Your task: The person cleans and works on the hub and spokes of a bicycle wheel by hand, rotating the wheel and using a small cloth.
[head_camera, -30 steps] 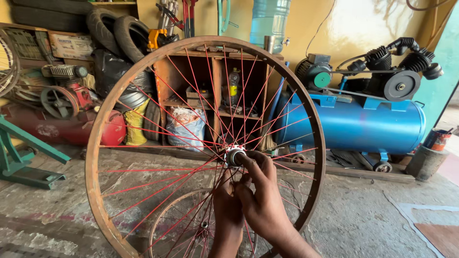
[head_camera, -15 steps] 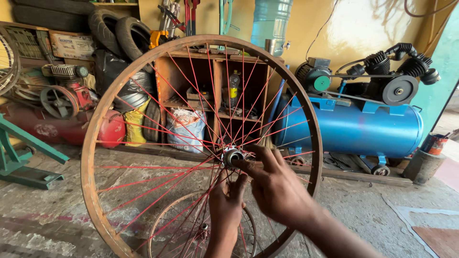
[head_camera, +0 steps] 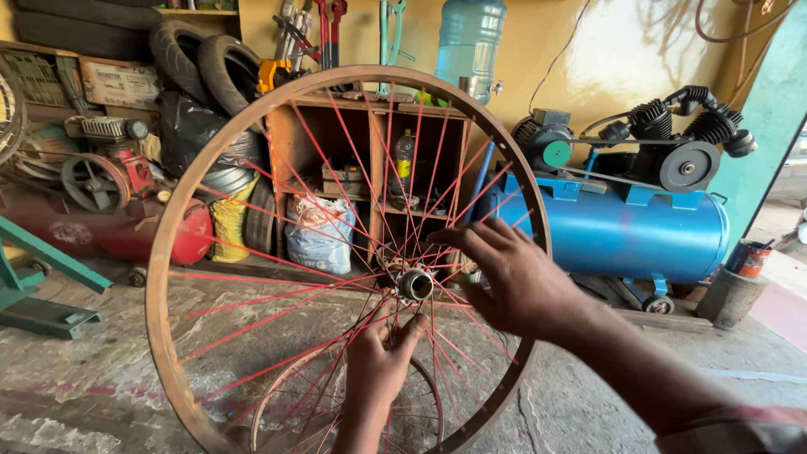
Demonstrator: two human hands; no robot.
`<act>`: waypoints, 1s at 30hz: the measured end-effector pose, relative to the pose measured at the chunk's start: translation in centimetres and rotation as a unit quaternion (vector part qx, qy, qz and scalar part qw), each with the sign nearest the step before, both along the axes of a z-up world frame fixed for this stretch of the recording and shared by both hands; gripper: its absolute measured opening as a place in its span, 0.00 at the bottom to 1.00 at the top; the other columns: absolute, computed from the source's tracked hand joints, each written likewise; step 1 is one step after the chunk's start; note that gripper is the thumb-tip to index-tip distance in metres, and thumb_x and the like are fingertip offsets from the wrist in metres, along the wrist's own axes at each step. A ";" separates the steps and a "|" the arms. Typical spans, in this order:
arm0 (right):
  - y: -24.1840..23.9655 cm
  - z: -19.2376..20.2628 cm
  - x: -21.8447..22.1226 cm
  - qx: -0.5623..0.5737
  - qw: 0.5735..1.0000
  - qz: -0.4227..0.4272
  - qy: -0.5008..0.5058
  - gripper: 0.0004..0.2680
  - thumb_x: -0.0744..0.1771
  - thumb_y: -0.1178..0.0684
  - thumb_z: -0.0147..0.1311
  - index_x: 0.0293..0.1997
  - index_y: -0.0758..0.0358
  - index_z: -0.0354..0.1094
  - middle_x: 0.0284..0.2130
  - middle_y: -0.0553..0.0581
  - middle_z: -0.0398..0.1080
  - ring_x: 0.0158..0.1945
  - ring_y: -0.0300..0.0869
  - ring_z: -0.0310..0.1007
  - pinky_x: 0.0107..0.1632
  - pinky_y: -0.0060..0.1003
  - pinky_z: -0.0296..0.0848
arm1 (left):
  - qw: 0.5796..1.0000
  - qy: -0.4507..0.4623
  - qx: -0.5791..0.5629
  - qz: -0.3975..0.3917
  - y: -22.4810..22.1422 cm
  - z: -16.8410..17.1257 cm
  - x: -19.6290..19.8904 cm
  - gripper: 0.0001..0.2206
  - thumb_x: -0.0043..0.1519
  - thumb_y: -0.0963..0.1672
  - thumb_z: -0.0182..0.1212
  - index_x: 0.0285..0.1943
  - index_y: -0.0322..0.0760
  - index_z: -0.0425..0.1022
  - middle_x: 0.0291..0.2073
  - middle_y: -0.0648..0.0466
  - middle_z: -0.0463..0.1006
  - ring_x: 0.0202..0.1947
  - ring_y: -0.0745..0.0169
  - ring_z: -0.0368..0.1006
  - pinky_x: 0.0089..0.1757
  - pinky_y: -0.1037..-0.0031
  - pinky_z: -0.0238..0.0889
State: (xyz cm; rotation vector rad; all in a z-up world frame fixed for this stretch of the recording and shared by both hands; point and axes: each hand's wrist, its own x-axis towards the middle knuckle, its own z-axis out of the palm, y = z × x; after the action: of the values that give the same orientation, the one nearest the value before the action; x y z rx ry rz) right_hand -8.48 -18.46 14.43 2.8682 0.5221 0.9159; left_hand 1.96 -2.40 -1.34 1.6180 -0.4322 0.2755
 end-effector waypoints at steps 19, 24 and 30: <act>0.1 -5.5 0.9 -0.045 0.996 0.056 -0.057 0.40 0.57 0.41 0.70 0.73 0.58 0.44 0.51 0.66 0.69 0.61 0.57 0.61 0.72 0.62 0.43 | 0.962 -0.111 0.250 0.018 4.2 3.8 -2.1 0.26 0.53 0.58 0.68 0.45 0.35 0.80 0.30 0.42 0.82 0.36 0.39 0.80 0.38 0.55 0.71; 0.3 -5.3 0.9 0.081 0.993 0.054 -0.061 0.39 0.57 0.50 0.70 0.73 0.61 0.44 0.44 0.63 0.74 0.59 0.59 0.62 0.65 0.54 0.60 | 0.947 -0.119 0.270 0.128 1.3 4.5 -4.5 0.24 0.54 0.55 0.69 0.52 0.39 0.79 0.36 0.42 0.82 0.41 0.39 0.78 0.43 0.55 0.69; 1.4 -6.2 1.7 0.163 0.964 0.099 -0.183 0.42 0.53 0.58 0.69 0.73 0.65 0.42 0.44 0.65 0.74 0.55 0.59 0.62 0.61 0.56 0.61 | 0.884 -0.387 0.097 0.245 0.0 4.4 -7.4 0.25 0.57 0.48 0.66 0.57 0.25 0.69 0.54 0.35 0.72 0.54 0.33 0.67 0.54 0.49 0.59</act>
State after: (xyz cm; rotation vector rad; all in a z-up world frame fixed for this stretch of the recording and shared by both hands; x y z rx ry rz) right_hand -6.81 -17.04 8.25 2.8412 0.6785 1.6652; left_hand -5.49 -2.42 3.07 1.7510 -0.6572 1.3271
